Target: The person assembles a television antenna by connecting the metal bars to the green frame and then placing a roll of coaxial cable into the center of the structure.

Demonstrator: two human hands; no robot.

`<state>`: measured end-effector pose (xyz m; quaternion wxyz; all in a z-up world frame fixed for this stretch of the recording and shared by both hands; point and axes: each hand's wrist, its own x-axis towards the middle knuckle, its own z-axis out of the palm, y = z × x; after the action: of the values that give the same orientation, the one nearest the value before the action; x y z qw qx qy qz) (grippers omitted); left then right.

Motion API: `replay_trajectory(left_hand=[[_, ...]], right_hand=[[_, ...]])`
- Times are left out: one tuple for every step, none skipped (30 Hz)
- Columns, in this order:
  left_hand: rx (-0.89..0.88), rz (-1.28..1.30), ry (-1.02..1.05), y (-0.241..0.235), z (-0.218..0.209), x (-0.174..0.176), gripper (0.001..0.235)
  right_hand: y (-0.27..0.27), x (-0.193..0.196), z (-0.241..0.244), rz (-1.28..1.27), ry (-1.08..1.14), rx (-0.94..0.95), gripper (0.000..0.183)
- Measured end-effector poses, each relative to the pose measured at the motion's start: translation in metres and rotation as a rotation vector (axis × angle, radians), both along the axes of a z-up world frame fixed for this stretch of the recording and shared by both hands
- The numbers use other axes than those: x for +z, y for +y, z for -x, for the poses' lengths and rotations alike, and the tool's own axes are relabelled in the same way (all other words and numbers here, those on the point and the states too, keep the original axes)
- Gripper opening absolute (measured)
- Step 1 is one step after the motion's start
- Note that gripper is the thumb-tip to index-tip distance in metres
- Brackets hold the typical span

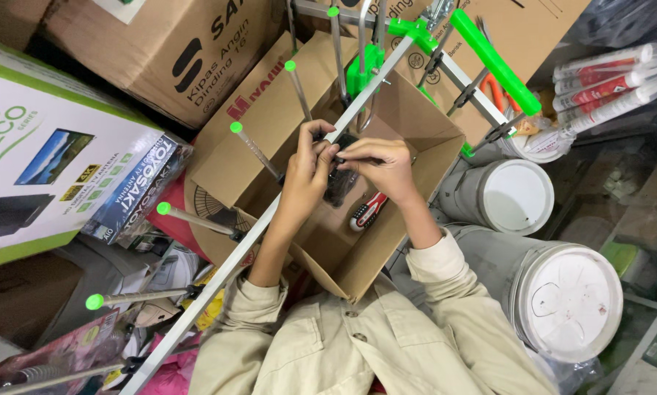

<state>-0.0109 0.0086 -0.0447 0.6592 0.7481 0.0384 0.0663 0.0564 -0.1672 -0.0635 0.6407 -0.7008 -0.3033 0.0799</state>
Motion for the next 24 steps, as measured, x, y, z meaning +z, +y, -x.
replay_trajectory(left_hand=[[-0.004, -0.002, -0.027, -0.001, 0.0, 0.0, 0.026], [-0.009, -0.005, -0.054, -0.001, 0.0, 0.001, 0.026], [-0.014, -0.006, -0.083, -0.002, -0.001, 0.001, 0.026], [-0.016, -0.013, -0.077, -0.002, 0.0, 0.002, 0.027], [-0.019, -0.019, -0.079, -0.003, -0.001, 0.003, 0.028], [-0.021, -0.025, -0.08, -0.003, -0.001, 0.005, 0.028], [-0.025, -0.023, -0.054, -0.003, -0.001, 0.007, 0.029], [-0.028, -0.021, -0.028, -0.003, -0.001, 0.01, 0.03], [-0.031, -0.017, 0.007, -0.004, 0.0, 0.011, 0.03], [-0.035, -0.015, -0.024, -0.004, -0.001, 0.011, 0.029], [-0.037, -0.012, -0.047, -0.003, 0.0, 0.011, 0.029], [-0.039, -0.009, -0.071, -0.003, 0.0, 0.009, 0.028], [-0.037, -0.013, -0.064, -0.003, 0.001, 0.008, 0.028], [-0.035, -0.017, -0.058, -0.004, 0.0, 0.005, 0.028], [-0.037, -0.02, -0.048, -0.004, 0.0, 0.003, 0.027], [-0.035, -0.023, -0.048, -0.003, 0.0, 0.001, 0.027], [-0.034, -0.027, -0.051, -0.002, -0.001, 0.0, 0.027], [-0.033, -0.03, -0.054, -0.002, -0.001, -0.001, 0.027], [-0.036, -0.039, -0.044, -0.002, -0.001, -0.001, 0.028], [-0.038, -0.047, -0.034, -0.002, 0.001, 0.0, 0.028], [-0.038, -0.061, -0.038, -0.002, -0.001, 0.002, 0.029], [-0.031, -0.074, -0.036, -0.001, -0.004, 0.005, 0.029], [-0.029, -0.084, -0.027, -0.002, -0.002, 0.006, 0.029], [-0.028, -0.094, -0.018, -0.002, 0.0, 0.008, 0.029]], right_hand=[[-0.001, -0.002, 0.001, 0.006, 0.063, -0.011, 0.017], [-0.001, -0.004, 0.001, 0.011, 0.127, -0.022, 0.017], [-0.002, -0.007, 0.002, -0.002, 0.153, -0.022, 0.016], [-0.003, -0.009, 0.002, -0.014, 0.18, -0.022, 0.015], [-0.003, -0.011, -0.001, -0.028, 0.2, -0.022, 0.014], [-0.003, -0.012, -0.001, -0.031, 0.126, -0.018, 0.013], [-0.003, -0.012, -0.001, -0.034, 0.05, -0.014, 0.012], [-0.003, -0.012, -0.002, -0.037, -0.026, -0.01, 0.012], [-0.003, -0.012, -0.002, -0.045, -0.009, -0.006, 0.012], [-0.002, -0.013, -0.002, -0.053, 0.007, -0.001, 0.012], [-0.002, -0.014, 0.0, -0.06, 0.031, 0.006, 0.012], [-0.003, -0.014, 0.001, -0.078, 0.075, 0.014, 0.012], [-0.004, -0.015, 0.002, -0.096, 0.125, 0.025, 0.012], [-0.004, -0.016, 0.003, -0.114, 0.175, 0.035, 0.012], [-0.005, -0.018, 0.003, -0.066, 0.105, 0.026, 0.012], [-0.007, -0.019, 0.003, -0.018, 0.035, 0.018, 0.013], [-0.009, -0.02, 0.0, 0.031, -0.038, 0.008, 0.014], [-0.009, -0.022, -0.003, 0.029, -0.036, 0.008, 0.014], [-0.008, -0.024, -0.005, 0.025, -0.037, 0.005, 0.014], [-0.008, -0.026, -0.004, 0.021, -0.038, 0.001, 0.015], [-0.007, -0.027, -0.007, -0.01, 0.003, 0.013, 0.014], [-0.006, -0.027, -0.008, -0.041, 0.044, 0.025, 0.014], [-0.007, -0.028, -0.004, -0.069, 0.093, 0.031, 0.014], [-0.006, -0.03, 0.0, -0.064, 0.06, 0.036, 0.013]])
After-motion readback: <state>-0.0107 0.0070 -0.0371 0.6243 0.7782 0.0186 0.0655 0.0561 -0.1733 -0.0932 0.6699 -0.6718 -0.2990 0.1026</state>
